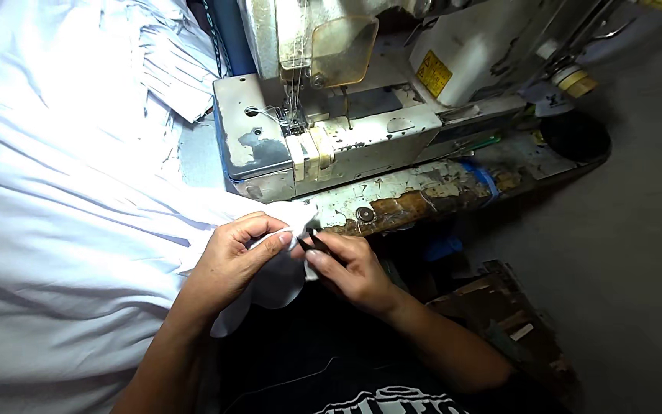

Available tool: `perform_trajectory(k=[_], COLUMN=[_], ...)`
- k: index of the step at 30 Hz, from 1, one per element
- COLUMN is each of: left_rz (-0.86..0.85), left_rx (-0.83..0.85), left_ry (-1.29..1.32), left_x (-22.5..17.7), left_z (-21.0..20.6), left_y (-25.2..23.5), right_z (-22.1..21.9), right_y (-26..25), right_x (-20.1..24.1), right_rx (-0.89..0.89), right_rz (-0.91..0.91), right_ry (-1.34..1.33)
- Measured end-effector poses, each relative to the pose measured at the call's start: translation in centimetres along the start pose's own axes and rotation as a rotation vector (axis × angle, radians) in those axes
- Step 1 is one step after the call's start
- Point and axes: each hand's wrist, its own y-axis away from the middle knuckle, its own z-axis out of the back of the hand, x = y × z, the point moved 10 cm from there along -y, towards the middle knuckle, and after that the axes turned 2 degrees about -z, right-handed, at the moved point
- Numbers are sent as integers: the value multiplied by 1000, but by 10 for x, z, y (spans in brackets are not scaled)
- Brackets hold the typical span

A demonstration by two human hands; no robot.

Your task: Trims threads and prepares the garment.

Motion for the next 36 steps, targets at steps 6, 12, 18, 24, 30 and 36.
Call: perform_trajectory(k=[6,12,18,24,30,36], left_rz=[-100,144,125,113,221,-98], left_rx=[18,-24,12,5,-70,-86], left_ry=[-300,-145,-86,-112,-13,-405], left_x=[-7,36,16,15,35,-20], left_z=[-6,4,1,4,19,15], left_y=[-7,-2,-2,-3,-3,3], right_z=[1,26,12,7,-4,15], right_y=[29,8,-10,-2,39,-19], right_x=[69,37,29,23,48,30], right_rx=[118,-126,-128,54,434,59], right_rz=[484,306,398,303,190,254], right_ry=[-80,204,677,356,-81,441])
